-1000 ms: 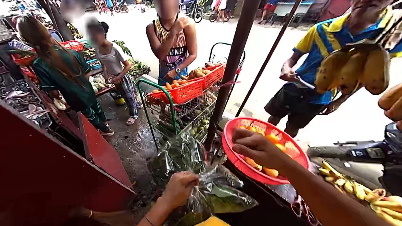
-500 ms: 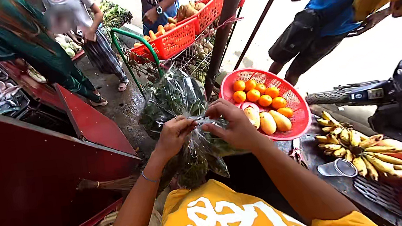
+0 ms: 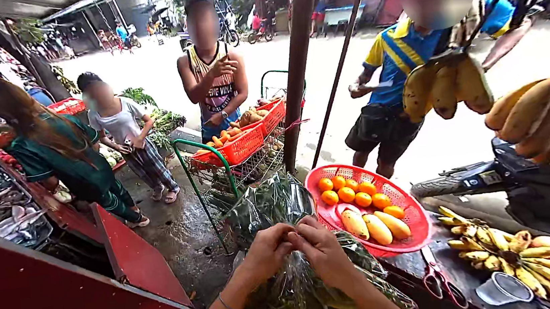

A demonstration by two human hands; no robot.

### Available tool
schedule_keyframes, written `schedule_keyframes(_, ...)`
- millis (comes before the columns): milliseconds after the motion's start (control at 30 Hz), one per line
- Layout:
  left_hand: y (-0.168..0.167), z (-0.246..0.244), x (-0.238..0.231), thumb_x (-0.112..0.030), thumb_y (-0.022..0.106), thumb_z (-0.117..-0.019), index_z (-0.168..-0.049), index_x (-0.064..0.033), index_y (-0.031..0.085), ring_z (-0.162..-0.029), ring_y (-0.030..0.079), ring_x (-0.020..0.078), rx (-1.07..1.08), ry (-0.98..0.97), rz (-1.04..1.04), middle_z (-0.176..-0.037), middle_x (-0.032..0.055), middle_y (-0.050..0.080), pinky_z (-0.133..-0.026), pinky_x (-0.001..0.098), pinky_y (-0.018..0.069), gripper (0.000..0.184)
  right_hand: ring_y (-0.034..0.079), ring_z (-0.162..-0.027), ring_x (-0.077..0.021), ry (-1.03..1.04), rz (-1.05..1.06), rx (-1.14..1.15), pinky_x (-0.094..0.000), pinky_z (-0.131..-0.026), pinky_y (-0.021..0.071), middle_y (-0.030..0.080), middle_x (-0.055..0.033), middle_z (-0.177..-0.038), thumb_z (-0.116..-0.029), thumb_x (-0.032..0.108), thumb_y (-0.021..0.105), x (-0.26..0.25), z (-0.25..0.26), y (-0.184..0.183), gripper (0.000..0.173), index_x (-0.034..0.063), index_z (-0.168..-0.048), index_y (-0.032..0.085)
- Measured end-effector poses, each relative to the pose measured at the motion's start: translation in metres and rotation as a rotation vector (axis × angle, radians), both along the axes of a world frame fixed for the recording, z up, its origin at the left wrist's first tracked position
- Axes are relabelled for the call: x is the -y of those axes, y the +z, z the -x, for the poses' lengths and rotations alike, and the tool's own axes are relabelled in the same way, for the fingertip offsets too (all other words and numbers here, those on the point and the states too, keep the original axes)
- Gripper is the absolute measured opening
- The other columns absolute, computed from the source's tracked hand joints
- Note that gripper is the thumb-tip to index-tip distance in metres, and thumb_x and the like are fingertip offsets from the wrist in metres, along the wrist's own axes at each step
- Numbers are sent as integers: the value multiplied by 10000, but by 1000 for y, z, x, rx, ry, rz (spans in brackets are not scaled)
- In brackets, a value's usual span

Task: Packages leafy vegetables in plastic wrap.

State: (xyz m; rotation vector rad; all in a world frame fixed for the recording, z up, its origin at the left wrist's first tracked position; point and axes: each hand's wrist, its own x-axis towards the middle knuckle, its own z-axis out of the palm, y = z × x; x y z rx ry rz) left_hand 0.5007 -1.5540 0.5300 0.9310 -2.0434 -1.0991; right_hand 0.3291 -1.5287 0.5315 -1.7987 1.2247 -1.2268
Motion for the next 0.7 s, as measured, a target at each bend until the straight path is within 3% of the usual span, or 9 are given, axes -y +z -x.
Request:
schedule_keyframes(67,3,-4,5,25,563,-978,-1279,105,543,-844,702,183,9,-63,-84,-1002,165,696,-809,352,587,312,524,-716,-1,-6,-152,157,-156,-651,455,547,1,-850,-993,154,501,-5,-6,5,290,22,-809,683)
schedule_keyframes(133,4,-9,10,31,570,-980,-1276,117,543,-867,700,206,22,-129,-84,-1015,184,692,-828,366,581,310,531,-628,3,-36,-218,259,-149,-573,485,547,5,-847,-984,129,483,-8,-13,6,287,34,-771,651)
schedule_keyframes(267,6,-18,16,44,586,-971,-1235,130,559,-893,700,218,32,-207,-52,-1021,207,687,-857,366,575,279,554,-631,23,-64,-163,344,-137,-579,509,599,2,-927,-975,92,462,-11,-26,-1,273,35,-782,646)
schedule_keyframes(333,6,-24,18,38,607,-957,-1278,129,534,-879,691,196,9,-208,-50,-1041,201,675,-842,344,577,342,580,-630,27,-56,-159,354,-147,-593,526,648,33,-881,-981,80,433,-14,-30,-2,301,39,-829,690)
schedule_keyframes(467,7,-39,14,10,666,-917,-1317,116,495,-860,674,147,-12,-179,-17,-1082,172,656,-806,292,577,448,592,-647,18,-29,-127,404,-163,-609,539,635,64,-811,-991,90,416,-16,-40,-2,344,75,-767,676)
schedule_keyframes(700,27,-60,20,-26,716,-909,-1221,129,590,-1055,690,214,-2,-268,190,-1155,232,657,-964,316,561,370,610,-655,16,-18,-101,549,-177,-614,551,666,105,-823,-1003,88,385,-7,-46,-1,376,134,-789,690)
